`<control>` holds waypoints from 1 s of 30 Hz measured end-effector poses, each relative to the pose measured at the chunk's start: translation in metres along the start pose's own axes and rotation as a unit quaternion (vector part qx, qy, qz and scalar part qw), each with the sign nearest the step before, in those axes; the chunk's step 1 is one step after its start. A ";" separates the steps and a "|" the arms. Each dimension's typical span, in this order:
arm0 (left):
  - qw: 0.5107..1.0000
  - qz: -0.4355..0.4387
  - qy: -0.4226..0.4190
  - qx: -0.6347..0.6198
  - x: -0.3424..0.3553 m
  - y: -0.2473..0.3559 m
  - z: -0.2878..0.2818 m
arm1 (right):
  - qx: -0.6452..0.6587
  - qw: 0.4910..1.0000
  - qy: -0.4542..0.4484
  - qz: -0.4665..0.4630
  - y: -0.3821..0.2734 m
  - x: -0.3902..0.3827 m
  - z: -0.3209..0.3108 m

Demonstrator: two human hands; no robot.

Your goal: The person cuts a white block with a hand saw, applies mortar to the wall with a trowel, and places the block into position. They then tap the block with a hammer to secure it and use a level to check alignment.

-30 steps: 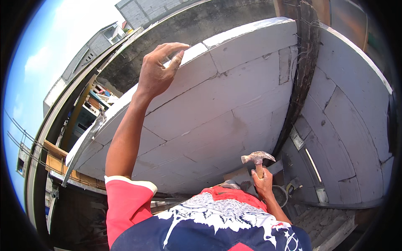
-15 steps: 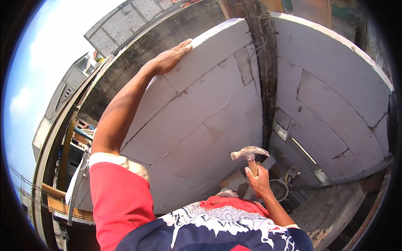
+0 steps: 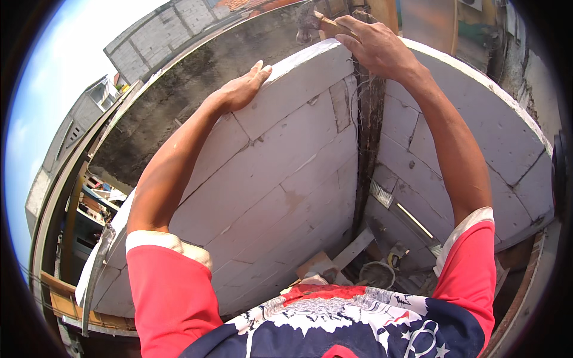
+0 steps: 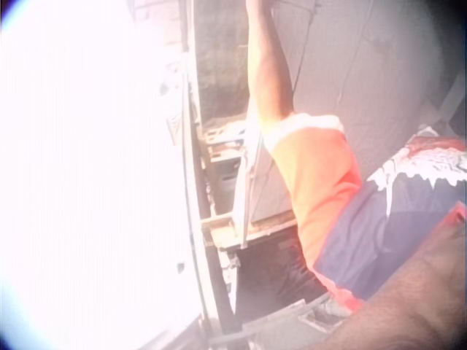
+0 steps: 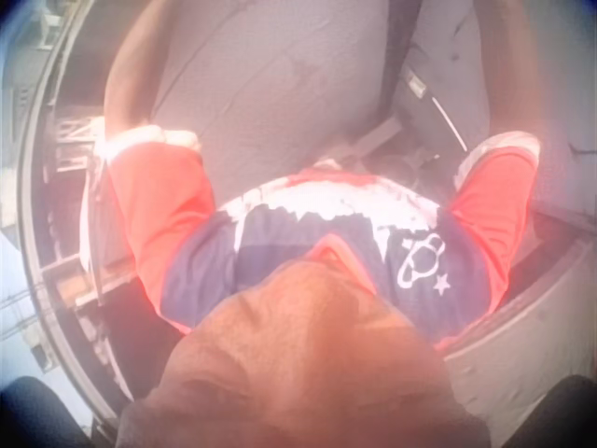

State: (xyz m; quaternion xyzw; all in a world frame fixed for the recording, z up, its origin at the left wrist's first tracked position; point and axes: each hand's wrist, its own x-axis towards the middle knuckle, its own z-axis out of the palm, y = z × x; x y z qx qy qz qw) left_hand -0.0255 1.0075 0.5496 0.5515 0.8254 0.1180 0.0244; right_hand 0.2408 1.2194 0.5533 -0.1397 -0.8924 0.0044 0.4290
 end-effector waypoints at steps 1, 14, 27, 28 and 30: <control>1.000 -0.005 0.001 0.000 0.000 0.000 0.000 | -0.038 0.999 0.010 -0.020 -0.002 0.018 0.008; 0.999 -0.044 0.013 0.010 -0.012 0.008 0.000 | 0.023 0.974 -0.218 -0.054 -0.009 0.079 0.036; 0.996 -0.084 -0.024 -0.021 -0.012 0.013 -0.004 | 0.006 0.986 -0.164 0.011 -0.039 0.030 -0.007; 0.998 -0.064 -0.014 -0.026 -0.008 0.018 -0.005 | 0.039 0.996 -0.075 -0.007 -0.028 0.018 -0.006; 0.999 -0.040 -0.003 -0.036 -0.006 0.009 0.000 | 0.083 0.996 0.023 -0.008 -0.023 -0.006 -0.007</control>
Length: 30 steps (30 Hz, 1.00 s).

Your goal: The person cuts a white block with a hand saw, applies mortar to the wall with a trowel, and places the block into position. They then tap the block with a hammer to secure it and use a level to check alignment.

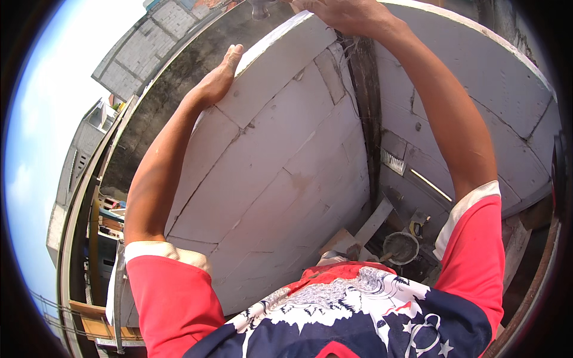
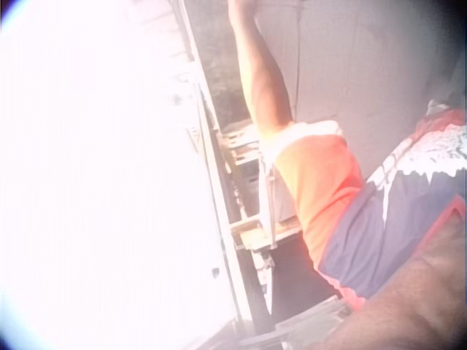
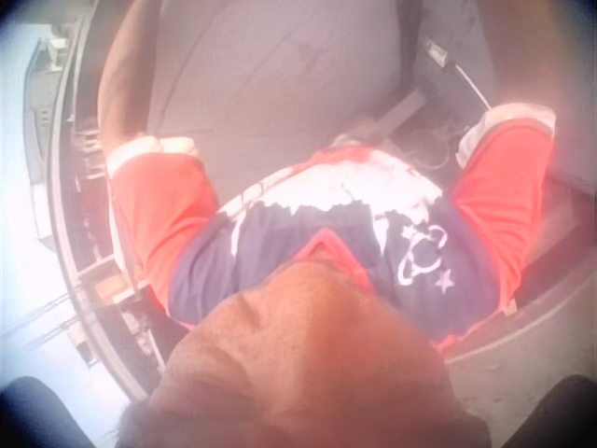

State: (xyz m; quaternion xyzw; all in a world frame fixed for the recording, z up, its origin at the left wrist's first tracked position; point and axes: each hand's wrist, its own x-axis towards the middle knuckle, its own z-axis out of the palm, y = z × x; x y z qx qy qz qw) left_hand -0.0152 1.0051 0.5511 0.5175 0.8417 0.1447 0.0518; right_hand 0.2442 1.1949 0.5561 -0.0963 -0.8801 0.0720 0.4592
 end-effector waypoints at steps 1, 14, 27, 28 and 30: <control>0.999 0.027 0.010 -0.021 0.003 -0.005 0.002 | 0.010 0.999 0.016 0.026 0.002 -0.014 -0.006; 0.988 0.089 0.057 0.109 -0.065 -0.012 -0.016 | 0.115 0.935 0.148 0.301 0.013 -0.397 0.082; 0.906 0.140 0.302 0.261 -0.195 -0.048 -0.003 | 0.082 0.779 -0.172 0.597 -0.066 -0.628 0.121; 0.896 0.142 0.333 0.258 -0.202 -0.043 -0.002 | 0.062 0.781 -0.205 0.587 -0.062 -0.654 0.124; 0.874 0.141 0.390 0.254 -0.223 -0.035 0.003 | 0.045 0.757 -0.255 0.600 -0.064 -0.677 0.121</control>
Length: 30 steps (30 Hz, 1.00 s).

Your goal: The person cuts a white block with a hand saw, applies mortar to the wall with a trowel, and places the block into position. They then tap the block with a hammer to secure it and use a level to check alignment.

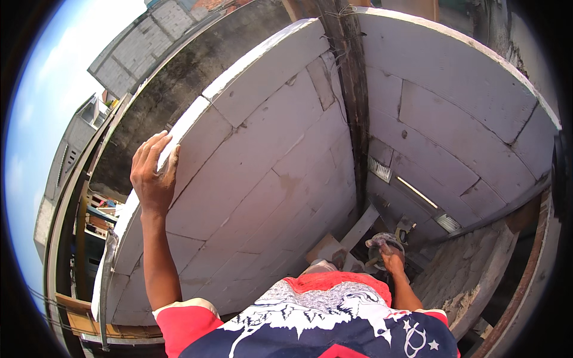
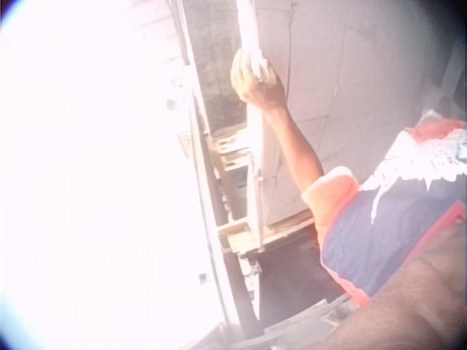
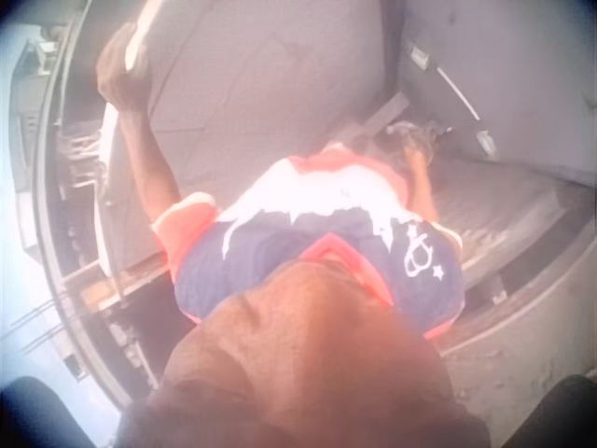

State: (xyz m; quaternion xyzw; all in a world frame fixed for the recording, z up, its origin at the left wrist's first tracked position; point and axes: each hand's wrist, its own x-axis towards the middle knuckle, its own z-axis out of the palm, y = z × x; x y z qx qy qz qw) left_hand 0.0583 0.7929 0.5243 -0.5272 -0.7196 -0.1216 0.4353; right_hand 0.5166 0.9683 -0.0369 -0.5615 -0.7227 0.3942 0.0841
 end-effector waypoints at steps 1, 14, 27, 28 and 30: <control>1.000 -0.025 0.005 -0.018 -0.013 -0.005 -0.002 | -0.020 1.000 -0.019 0.015 0.009 -0.005 0.002; 0.994 -0.110 0.001 0.020 -0.066 -0.021 -0.016 | -0.022 0.993 -0.051 0.101 0.033 -0.035 -0.010; 0.986 -0.138 0.048 0.081 -0.089 -0.038 -0.015 | -0.050 0.991 -0.083 0.087 0.048 -0.005 -0.010; 0.985 -0.133 0.056 0.098 -0.094 -0.043 -0.017 | -0.064 0.992 -0.089 0.068 0.049 -0.004 -0.010; 0.980 -0.153 0.067 0.110 -0.114 -0.051 -0.032 | -0.107 0.987 -0.120 -0.001 0.030 0.003 -0.010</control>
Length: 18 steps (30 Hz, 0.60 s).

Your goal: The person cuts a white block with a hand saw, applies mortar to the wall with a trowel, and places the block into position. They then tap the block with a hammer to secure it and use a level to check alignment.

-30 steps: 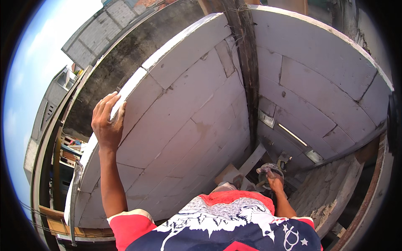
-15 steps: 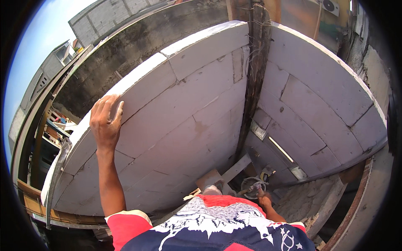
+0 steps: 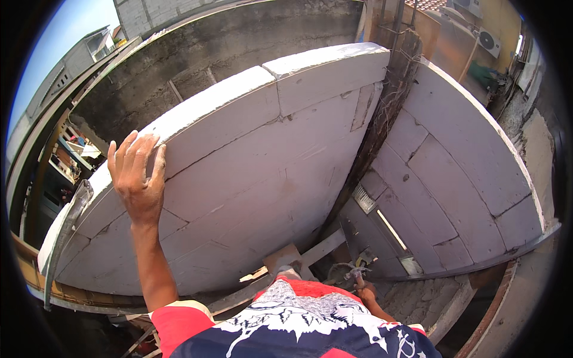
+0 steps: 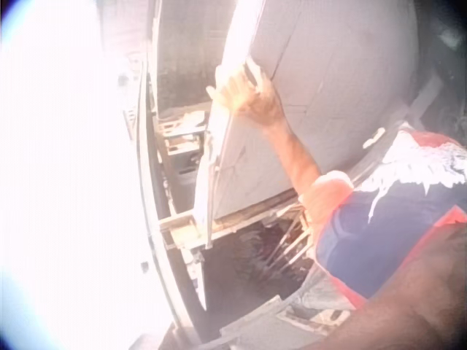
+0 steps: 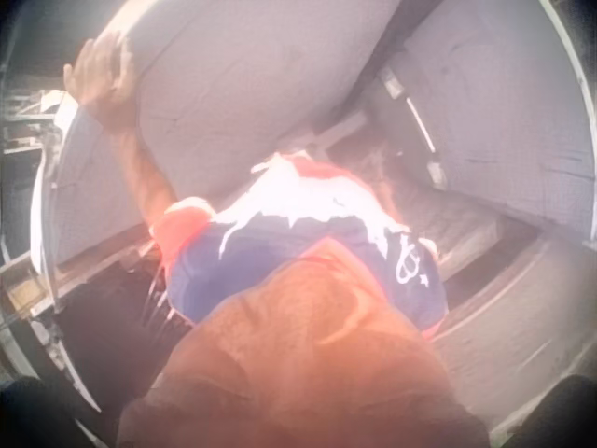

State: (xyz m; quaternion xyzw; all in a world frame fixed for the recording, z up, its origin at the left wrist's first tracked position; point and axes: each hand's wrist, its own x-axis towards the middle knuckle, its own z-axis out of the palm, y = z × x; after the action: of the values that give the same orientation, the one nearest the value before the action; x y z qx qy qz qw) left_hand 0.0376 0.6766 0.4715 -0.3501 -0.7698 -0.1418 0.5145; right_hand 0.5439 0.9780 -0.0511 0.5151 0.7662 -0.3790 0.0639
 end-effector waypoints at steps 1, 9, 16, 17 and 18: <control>1.000 -0.006 0.017 0.011 -0.001 0.003 0.000 | -0.016 0.998 0.009 -0.055 -0.007 0.001 -0.002; 0.989 0.010 0.107 -0.099 -0.059 0.038 0.030 | -0.003 0.991 -0.109 -0.078 -0.076 0.052 0.028; 0.991 -0.043 0.126 -0.034 -0.086 0.001 0.020 | -0.035 0.974 -0.191 -0.115 -0.138 0.085 0.050; 0.990 -0.049 0.130 -0.019 -0.089 -0.005 0.018 | -0.041 0.971 -0.201 -0.121 -0.145 0.088 0.053; 0.989 -0.053 0.135 -0.006 -0.090 -0.011 0.015 | -0.046 0.968 -0.209 -0.128 -0.152 0.092 0.055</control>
State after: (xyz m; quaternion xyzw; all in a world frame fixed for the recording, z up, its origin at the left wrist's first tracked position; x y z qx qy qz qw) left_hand 0.0400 0.6423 0.3860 -0.2894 -0.7102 -0.2197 0.6029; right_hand 0.3584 0.9826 -0.0567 0.3188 0.8121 -0.4471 0.1971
